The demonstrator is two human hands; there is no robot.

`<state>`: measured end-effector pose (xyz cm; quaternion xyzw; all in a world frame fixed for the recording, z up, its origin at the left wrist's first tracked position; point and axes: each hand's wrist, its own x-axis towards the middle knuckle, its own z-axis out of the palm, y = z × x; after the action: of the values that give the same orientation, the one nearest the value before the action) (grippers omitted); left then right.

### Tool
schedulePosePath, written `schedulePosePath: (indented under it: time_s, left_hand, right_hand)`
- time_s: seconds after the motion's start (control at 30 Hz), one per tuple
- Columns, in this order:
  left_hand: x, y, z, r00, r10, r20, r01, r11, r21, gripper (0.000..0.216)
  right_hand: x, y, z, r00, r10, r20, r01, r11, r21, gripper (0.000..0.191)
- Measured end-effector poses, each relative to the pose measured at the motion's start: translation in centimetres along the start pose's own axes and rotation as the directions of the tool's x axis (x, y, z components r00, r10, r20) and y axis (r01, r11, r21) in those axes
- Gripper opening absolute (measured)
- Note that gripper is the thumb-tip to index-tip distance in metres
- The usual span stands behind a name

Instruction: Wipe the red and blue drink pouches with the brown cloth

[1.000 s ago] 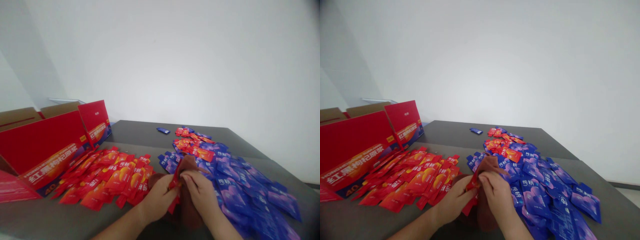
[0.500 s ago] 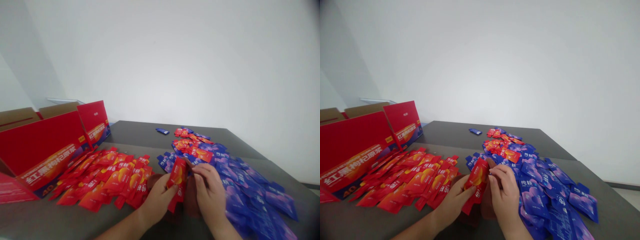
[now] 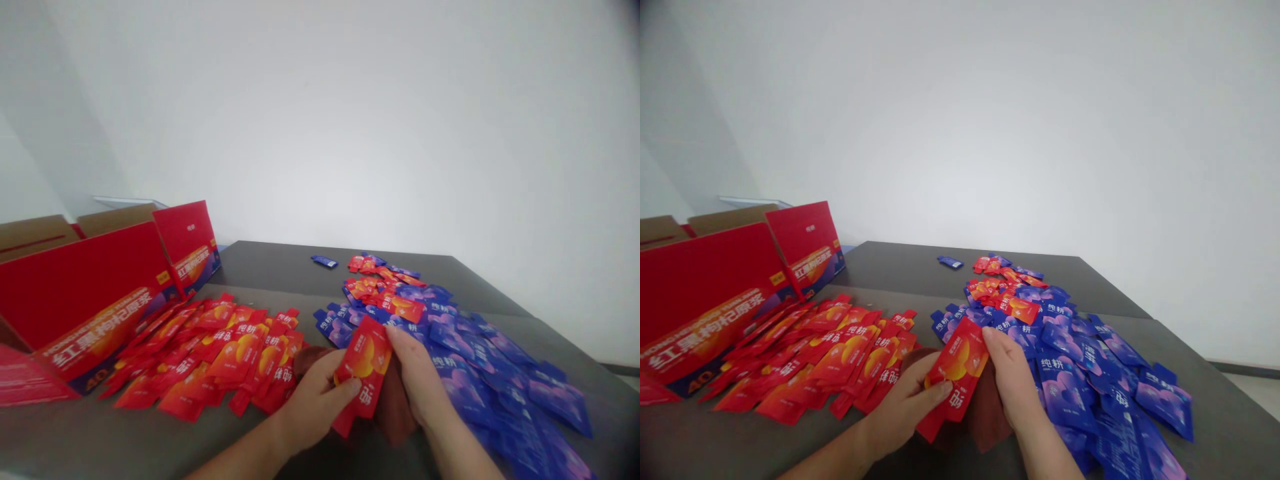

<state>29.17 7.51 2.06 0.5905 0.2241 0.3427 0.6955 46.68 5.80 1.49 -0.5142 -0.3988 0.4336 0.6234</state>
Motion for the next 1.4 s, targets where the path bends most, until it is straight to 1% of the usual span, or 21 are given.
schedulePosePath:
  time_s: [0.07, 0.17, 0.2, 0.27, 0.33, 0.37, 0.47, 0.57, 0.63, 0.67, 0.7, 0.73, 0.77, 0.87, 0.93, 1.0, 1.07, 1.13, 1.23, 1.33, 1.4]
  left_hand:
    - [0.4, -0.3, -0.2, 0.999, -0.039, -0.009, 0.039, 0.997, -0.059, 0.032]
    - [0.9, -0.6, -0.5, 0.999, -0.027, -0.017, 0.024, 0.989, -0.143, 0.029]
    - [1.1, -0.7, -0.6, 0.999, -0.011, -0.042, 0.006, 0.992, -0.123, 0.028]
    - [1.3, -0.9, -0.7, 0.994, 0.022, -0.108, -0.024, 1.0, -0.017, 0.027]
    - [1.6, -1.3, -0.7, 0.987, 0.058, -0.151, -0.043, 0.994, 0.099, 0.024]
    - [1.7, -1.5, -0.7, 0.985, 0.07, -0.16, -0.05, 0.991, 0.123, 0.023]
    - [1.7, -1.8, -0.6, 0.98, 0.085, -0.182, -0.077, 0.996, 0.05, 0.024]
    - [1.2, -0.7, -1.3, 0.956, 0.096, -0.278, -0.1, 0.995, 0.002, 0.027]
    - [0.4, 1.1, -2.8, 0.929, 0.115, -0.353, -0.091, 0.992, 0.085, 0.03]
    - [0.0, 2.3, -3.9, 0.913, 0.135, -0.386, -0.07, 0.981, 0.179, 0.032]
    - [-0.3, 3.6, -5.3, 0.899, 0.164, -0.405, -0.037, 0.952, 0.303, 0.036]
    - [-0.7, 4.9, -6.9, 0.879, 0.21, -0.428, 0.02, 0.88, 0.474, 0.04]
    - [-1.0, 6.1, -8.6, 0.858, 0.256, -0.446, 0.111, 0.754, 0.647, 0.044]
    - [-1.5, 8.6, -13.9, 0.821, 0.291, -0.492, 0.244, 0.601, 0.761, 0.046]
    - [-2.0, 8.9, -16.7, 0.809, 0.291, -0.511, 0.346, 0.468, 0.813, 0.054]
    - [-2.5, 8.3, -18.5, 0.817, 0.287, -0.5, 0.406, 0.33, 0.852, 0.054]
    - [-3.0, 7.3, -19.2, 0.835, 0.284, -0.471, 0.424, 0.213, 0.88, 0.043]
    - [-3.3, 6.6, -19.2, 0.849, 0.294, -0.439, 0.421, 0.124, 0.898, 0.035]
    - [-3.2, 6.5, -17.8, 0.857, 0.341, -0.386, 0.396, 0.043, 0.917, 0.036]
    - [-2.7, 6.6, -14.4, 0.874, 0.375, -0.31, 0.329, 0.014, 0.944, 0.041]
    - [-2.2, 5.9, -11.1, 0.905, 0.351, -0.242, 0.236, 0.059, 0.97, 0.045]
  right_hand:
    - [-0.2, 0.2, 0.4, 0.998, 0.012, 0.065, -0.013, 1.0, 0.015, 0.03]
    - [-0.3, 0.6, 0.8, 0.991, -0.059, 0.121, 0.077, 0.986, -0.15, 0.026]
    - [-0.3, 0.6, 0.9, 0.985, -0.089, 0.15, 0.121, 0.968, -0.218, 0.026]
    - [-0.5, 0.7, 1.1, 0.97, -0.136, 0.203, 0.2, 0.918, -0.341, 0.028]
    - [-0.6, 0.7, 1.2, 0.966, -0.154, 0.209, 0.231, 0.877, -0.421, 0.035]
    - [-0.6, 0.7, 1.1, 0.969, -0.151, 0.195, 0.224, 0.867, -0.444, 0.039]
    - [-0.5, 0.7, 0.9, 0.981, -0.134, 0.137, 0.181, 0.882, -0.435, 0.045]
    - [-0.3, 0.6, 0.7, 0.98, -0.161, 0.112, 0.192, 0.909, -0.37, 0.046]
    - [-0.2, 0.5, 0.7, 0.975, -0.186, 0.123, 0.219, 0.905, -0.365, 0.048]
    - [-0.2, 0.4, 0.7, 0.972, -0.191, 0.136, 0.229, 0.898, -0.375, 0.049]
    - [-0.2, 0.3, 0.8, 0.97, -0.193, 0.146, 0.235, 0.892, -0.386, 0.05]
    - [-0.3, 0.3, 1.0, 0.97, -0.19, 0.154, 0.237, 0.887, -0.396, 0.051]
    - [-0.4, 0.2, 1.1, 0.969, -0.187, 0.161, 0.237, 0.885, -0.4, 0.051]
    - [-0.6, 0.2, 1.5, 0.968, -0.191, 0.165, 0.242, 0.89, -0.386, 0.052]
    - [-0.5, 0.3, 1.6, 0.966, -0.204, 0.158, 0.249, 0.893, -0.374, 0.052]
    - [-0.4, 0.5, 1.6, 0.967, -0.212, 0.143, 0.251, 0.896, -0.366, 0.051]
    - [-0.2, 0.6, 1.5, 0.967, -0.213, 0.141, 0.25, 0.897, -0.363, 0.05]
    - [-0.1, 0.7, 1.4, 0.966, -0.215, 0.142, 0.253, 0.896, -0.365, 0.049]
    - [0.0, 0.7, 1.4, 0.963, -0.226, 0.149, 0.266, 0.892, -0.366, 0.048]
    - [-0.2, 0.6, 1.6, 0.962, -0.221, 0.162, 0.267, 0.885, -0.382, 0.048]
    - [-0.3, 0.8, 1.8, 0.961, -0.214, 0.176, 0.268, 0.877, -0.398, 0.048]
